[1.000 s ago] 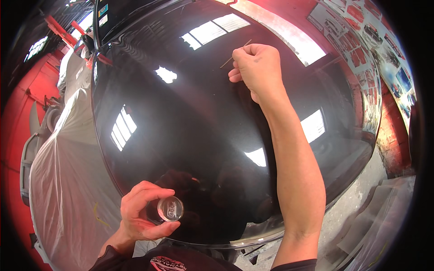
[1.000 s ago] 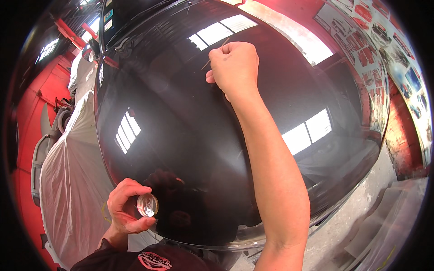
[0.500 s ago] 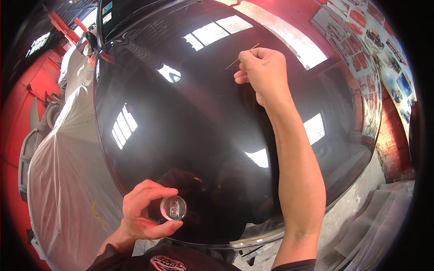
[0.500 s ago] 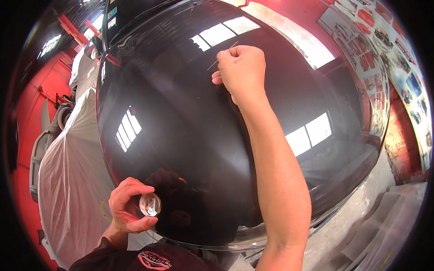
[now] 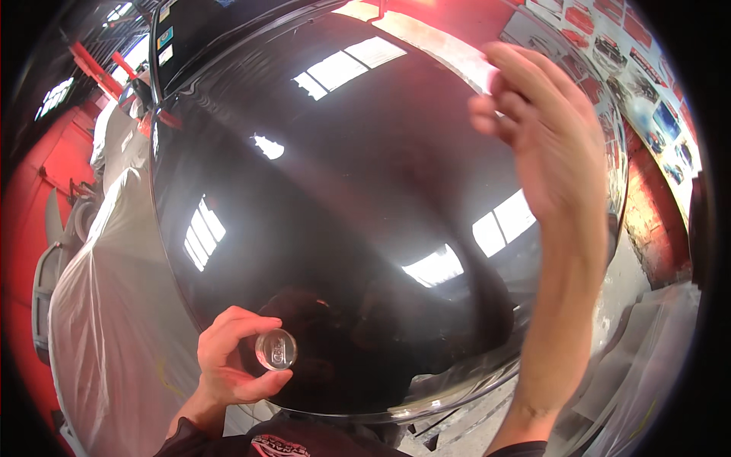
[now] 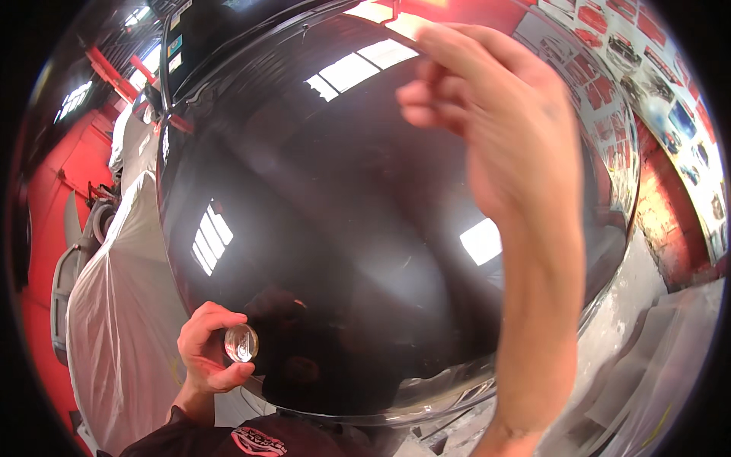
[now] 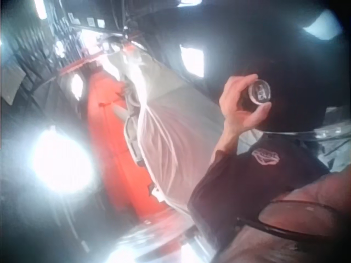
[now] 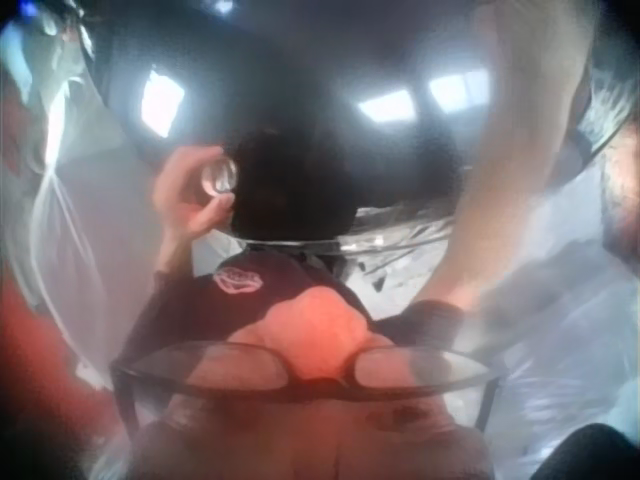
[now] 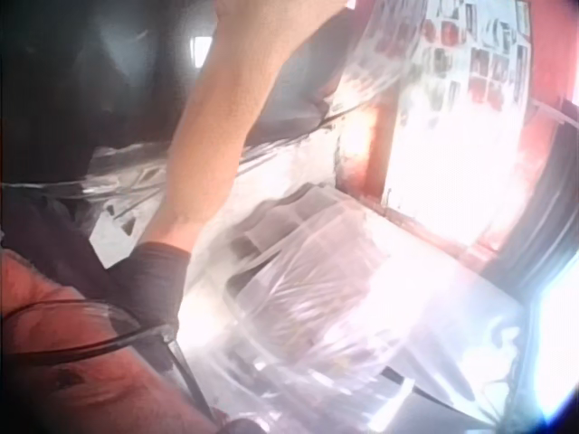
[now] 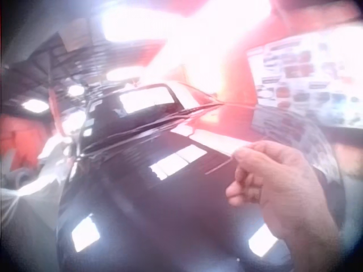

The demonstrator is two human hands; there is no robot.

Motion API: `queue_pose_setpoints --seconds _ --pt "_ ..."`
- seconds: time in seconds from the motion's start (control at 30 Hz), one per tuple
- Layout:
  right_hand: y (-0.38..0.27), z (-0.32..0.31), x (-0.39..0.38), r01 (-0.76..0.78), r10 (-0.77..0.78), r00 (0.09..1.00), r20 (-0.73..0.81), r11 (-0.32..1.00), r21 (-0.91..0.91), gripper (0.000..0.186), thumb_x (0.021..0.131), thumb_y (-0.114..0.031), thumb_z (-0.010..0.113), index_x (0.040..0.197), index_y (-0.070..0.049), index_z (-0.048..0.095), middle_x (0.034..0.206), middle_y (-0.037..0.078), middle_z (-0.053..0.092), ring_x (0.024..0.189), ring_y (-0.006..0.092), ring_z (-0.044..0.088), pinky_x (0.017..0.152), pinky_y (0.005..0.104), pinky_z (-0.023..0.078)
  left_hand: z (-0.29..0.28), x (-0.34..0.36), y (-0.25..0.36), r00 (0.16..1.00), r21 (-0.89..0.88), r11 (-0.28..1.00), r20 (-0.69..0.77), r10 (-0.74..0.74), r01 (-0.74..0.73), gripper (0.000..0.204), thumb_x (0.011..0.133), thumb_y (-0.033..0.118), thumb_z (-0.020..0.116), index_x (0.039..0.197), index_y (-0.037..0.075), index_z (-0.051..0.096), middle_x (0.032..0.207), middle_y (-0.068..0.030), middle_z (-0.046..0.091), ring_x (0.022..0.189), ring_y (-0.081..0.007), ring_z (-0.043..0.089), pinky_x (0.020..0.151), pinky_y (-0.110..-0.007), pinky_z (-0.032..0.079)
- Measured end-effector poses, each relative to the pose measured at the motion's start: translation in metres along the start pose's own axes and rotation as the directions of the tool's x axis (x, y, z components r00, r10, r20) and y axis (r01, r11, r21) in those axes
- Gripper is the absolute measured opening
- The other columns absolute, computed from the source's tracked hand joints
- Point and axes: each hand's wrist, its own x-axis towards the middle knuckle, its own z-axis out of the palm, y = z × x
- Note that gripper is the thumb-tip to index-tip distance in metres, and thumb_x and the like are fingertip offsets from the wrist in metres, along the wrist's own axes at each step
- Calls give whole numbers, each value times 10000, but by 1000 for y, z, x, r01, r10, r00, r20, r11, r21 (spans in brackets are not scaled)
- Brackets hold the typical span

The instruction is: The person paints a small scratch on a car hood by hand using a thin applicator tool and a container of black paint.

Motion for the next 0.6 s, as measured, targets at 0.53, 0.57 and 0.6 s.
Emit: queue_pose_setpoints --seconds 0.53,0.57,0.6 --pt "0 -140 -330 28 -66 784 -617 997 -70 156 1061 -128 570 1090 25 566 851 81 583 726 146 587 638 245 495 7 5 17 998 20 999 45 32 -33 544 662 230 880 1113 -20 710 921 -110 691 777 -206 625 674 -302 490" --pt "5 -140 -348 48 -70 759 -647 998 -52 146 1057 -121 576 1086 22 571 852 87 597 727 148 594 640 246 501 7 4 19 998 25 999 48 37 -38 544 661 229 879 1112 -21 710 920 -111 690 777 -206 625 673 -303 490" --pt "11 -137 -365 -93 -129 742 -658 952 -291 137 1049 -150 569 1089 -24 605 917 118 637 792 207 624 708 326 514 6 3 20 998 23 999 44 37 -38 544 660 228 878 1112 -22 709 918 -111 690 776 -206 626 672 -303 490"
